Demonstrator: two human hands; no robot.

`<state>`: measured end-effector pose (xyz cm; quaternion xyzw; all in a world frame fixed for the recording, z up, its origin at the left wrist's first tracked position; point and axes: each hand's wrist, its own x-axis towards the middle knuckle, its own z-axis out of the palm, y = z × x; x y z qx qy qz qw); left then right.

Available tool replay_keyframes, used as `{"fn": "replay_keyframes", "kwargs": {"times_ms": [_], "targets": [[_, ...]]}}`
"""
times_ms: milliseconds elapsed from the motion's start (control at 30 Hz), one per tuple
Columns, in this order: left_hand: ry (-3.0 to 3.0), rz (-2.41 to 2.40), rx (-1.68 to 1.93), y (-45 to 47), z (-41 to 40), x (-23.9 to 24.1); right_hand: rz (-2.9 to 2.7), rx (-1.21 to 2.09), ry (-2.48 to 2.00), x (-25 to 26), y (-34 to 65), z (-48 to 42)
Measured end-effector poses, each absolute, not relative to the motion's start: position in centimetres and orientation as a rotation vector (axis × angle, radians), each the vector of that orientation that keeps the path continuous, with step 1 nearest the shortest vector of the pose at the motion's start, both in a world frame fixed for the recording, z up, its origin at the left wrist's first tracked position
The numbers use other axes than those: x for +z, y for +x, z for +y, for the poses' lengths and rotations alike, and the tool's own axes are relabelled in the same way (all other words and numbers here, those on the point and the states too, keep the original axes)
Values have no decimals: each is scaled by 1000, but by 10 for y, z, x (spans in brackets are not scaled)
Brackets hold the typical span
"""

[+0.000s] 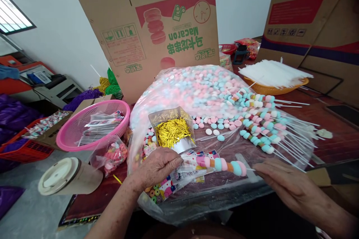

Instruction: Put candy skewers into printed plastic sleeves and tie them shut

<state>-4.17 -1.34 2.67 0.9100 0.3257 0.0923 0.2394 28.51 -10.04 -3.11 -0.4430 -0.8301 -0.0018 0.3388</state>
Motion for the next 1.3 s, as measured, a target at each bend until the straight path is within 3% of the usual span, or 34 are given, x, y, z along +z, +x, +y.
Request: {"fn": "replay_keyframes", "kwargs": {"times_ms": [100, 167, 300, 500, 633, 1067, 1167, 1300], "targets": [[2542, 918, 317, -30, -7, 29, -2095, 195, -1191, -31, 265, -98], [2364, 1140, 656, -26, -4, 24, -1983, 379, -1256, -33, 248, -97], [1334, 1356, 1402, -19, -11, 6, -1738, 717, -1378, -41, 219, -98], [515, 960, 1270, 17, -18, 3, -1683, 1080, -1281, -40, 177, -100], [212, 897, 1189, 39, -20, 3, -1598, 1051, -1298, -34, 149, -90], [365, 1169, 1128, 55, -43, -34, -1609, 791, -1367, -57, 128, -87], [782, 1328, 1032, 49, -66, -32, -1570, 853, -1384, -59, 136, -81], [1706, 1146, 719, -1, -81, 15, -1722, 885, -1355, -45, 169, -76]]}}
